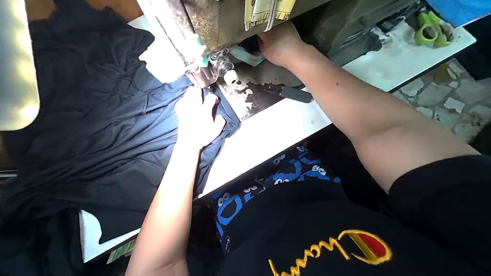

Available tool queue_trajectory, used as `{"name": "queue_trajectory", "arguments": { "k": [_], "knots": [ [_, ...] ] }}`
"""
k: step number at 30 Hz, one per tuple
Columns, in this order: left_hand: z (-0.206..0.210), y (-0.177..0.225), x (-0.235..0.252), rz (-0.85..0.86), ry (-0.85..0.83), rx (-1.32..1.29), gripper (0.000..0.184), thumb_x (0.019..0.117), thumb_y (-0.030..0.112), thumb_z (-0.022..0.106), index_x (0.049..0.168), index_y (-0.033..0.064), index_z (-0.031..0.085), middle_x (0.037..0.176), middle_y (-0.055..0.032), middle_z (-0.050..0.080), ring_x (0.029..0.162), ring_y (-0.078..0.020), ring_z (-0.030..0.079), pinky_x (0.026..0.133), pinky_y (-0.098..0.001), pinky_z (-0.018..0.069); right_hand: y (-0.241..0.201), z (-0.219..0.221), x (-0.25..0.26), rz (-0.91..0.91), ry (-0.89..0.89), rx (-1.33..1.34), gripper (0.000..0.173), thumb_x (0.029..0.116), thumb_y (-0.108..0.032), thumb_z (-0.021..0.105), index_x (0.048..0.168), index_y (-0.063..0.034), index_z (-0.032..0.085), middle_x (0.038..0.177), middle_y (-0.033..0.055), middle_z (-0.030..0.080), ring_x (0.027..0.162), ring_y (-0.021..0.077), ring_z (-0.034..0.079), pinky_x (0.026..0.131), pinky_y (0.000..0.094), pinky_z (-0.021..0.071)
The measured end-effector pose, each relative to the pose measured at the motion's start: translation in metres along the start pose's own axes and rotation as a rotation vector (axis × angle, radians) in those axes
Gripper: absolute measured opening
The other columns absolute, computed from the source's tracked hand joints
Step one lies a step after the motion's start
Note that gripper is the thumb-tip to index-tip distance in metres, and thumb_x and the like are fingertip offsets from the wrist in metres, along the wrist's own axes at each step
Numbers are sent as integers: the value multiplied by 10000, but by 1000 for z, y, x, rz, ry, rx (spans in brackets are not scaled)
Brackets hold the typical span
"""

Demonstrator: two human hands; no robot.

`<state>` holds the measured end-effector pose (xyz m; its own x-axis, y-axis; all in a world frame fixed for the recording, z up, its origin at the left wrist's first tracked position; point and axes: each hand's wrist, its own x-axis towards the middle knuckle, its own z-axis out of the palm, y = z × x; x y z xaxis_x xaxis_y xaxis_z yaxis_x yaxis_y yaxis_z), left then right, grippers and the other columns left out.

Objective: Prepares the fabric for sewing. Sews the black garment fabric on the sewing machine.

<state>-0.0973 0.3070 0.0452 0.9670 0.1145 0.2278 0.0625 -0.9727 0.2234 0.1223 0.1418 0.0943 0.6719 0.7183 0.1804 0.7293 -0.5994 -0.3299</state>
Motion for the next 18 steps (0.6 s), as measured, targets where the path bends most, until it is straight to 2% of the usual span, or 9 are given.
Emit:
{"name": "queue_trajectory", "arguments": {
  "k": [2, 6, 9, 12, 15, 16, 17, 18],
  "knots": [
    [2, -2, -1, 26, 54, -6, 494, 834, 394, 520, 1135, 43, 697, 1309, -302, 593, 1276, -511, 528, 945, -702, 413, 5, 2, 9, -44, -82, -70, 397, 1032, -50, 470, 1413, -11, 572, 1454, 278, 535, 1424, 437, 441, 1160, 612, 329],
    [4, -2, -3, 25, 88, -15, 469, 848, 381, 521, 1120, 43, 701, 1325, -300, 593, 1282, -498, 536, 961, -685, 418, 8, 1, 16, -104, -193, -171, 393, 1012, -46, 514, 1399, -33, 580, 1440, 283, 541, 1404, 462, 452, 1124, 669, 335],
    [6, -4, -3, 38, 107, -11, 471, 857, 392, 504, 1104, 46, 708, 1313, -285, 610, 1272, -488, 549, 956, -675, 427, 14, 1, 14, -97, -122, -82, 383, 1023, -130, 521, 1386, -43, 605, 1422, 269, 565, 1395, 438, 472, 1131, 654, 331],
    [7, -4, -4, 45, 139, -25, 454, 879, 375, 489, 1080, 32, 708, 1330, -269, 616, 1286, -476, 549, 982, -664, 422, 24, 12, 13, 25, 182, 94, 426, 1030, -262, 575, 1327, 39, 633, 1370, 276, 611, 1375, 406, 514, 1167, 555, 352],
    [8, -4, -7, 18, 149, -40, 466, 917, 368, 482, 1110, 9, 707, 1361, -269, 611, 1326, -479, 530, 1048, -663, 389, 22, 11, 10, 153, 289, 273, 461, 1032, -200, 580, 1395, 84, 563, 1446, 282, 551, 1449, 344, 439, 1225, 429, 276],
    [8, -4, -8, 11, 153, -46, 468, 925, 361, 480, 1120, -2, 703, 1352, -273, 612, 1322, -482, 530, 1050, -662, 387, 23, 11, 9, 189, 314, 378, 475, 1012, -172, 614, 1401, 95, 547, 1442, 267, 557, 1432, 287, 462, 1212, 369, 302],
    [8, -4, -10, 6, 169, -45, 470, 935, 357, 472, 1124, -8, 700, 1326, -272, 623, 1302, -479, 543, 1042, -655, 396, 23, 11, 6, 239, 354, 531, 481, 981, -130, 659, 1390, 94, 542, 1391, 232, 592, 1338, 203, 536, 1146, 295, 389],
    [6, -1, -13, 5, 200, -52, 467, 956, 341, 462, 1135, -19, 700, 1293, -276, 636, 1276, -481, 558, 1035, -651, 403, 21, 9, 2, 291, 395, 676, 446, 957, -92, 685, 1345, 86, 557, 1261, 194, 632, 1121, 141, 615, 978, 259, 501]
  ]
}}
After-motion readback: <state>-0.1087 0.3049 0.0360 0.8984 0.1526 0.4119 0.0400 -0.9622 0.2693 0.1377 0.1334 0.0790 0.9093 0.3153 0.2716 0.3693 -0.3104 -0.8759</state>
